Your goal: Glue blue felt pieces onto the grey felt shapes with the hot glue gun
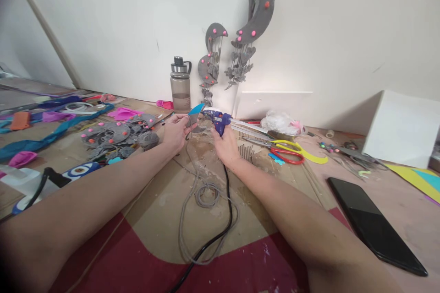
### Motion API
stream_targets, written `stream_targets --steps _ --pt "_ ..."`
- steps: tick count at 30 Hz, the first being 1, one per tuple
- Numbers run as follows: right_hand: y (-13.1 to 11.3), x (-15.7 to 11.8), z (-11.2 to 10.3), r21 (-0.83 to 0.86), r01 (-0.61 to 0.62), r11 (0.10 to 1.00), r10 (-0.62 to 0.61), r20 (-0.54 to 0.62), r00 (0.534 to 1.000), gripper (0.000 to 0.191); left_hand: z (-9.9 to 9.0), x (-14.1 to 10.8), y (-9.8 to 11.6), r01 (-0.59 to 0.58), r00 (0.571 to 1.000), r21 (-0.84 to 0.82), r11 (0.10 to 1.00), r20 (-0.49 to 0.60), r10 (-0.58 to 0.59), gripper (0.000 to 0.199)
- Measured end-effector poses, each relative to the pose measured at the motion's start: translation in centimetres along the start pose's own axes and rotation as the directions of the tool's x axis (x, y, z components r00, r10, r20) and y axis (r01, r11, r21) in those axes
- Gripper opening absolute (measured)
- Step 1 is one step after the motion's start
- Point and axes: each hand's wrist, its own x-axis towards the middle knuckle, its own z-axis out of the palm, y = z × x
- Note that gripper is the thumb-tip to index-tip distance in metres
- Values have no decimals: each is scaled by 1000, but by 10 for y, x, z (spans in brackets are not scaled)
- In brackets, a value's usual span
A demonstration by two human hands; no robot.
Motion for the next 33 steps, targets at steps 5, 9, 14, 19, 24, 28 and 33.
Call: stream_targets --steps 5,9,14,19,24,28,33 --pt "1 1 0 -11 0 1000 0 -5 1000 35 1 0 1 10 1000 2 1000 -14 -10 17" --pt "-1 0 -1 23 1 1000 0 -22 1000 36 0 2 0 12 999 1 1000 -43 -12 18" --pt "-4 -2 -1 35 -4 999 5 -11 1000 33 -2 4 -2 5 999 -20 1000 -54 -6 17" --pt "-5 -3 -1 72 2 997 -2 0 1000 31 -1 3 -2 11 1000 -15 1000 -29 -11 21" --pt "-3 -2 1 157 31 987 -32 -1 1000 29 0 2 -2 9 1000 -14 1000 -15 -9 24" --pt "-3 -3 1 154 78 985 -77 -10 997 27 1 0 -1 3 1000 8 1000 2 -3 25" --pt "-9 -6 -1 118 92 989 -95 22 995 27 1 0 -1 -12 1000 28 1000 8 12 27"
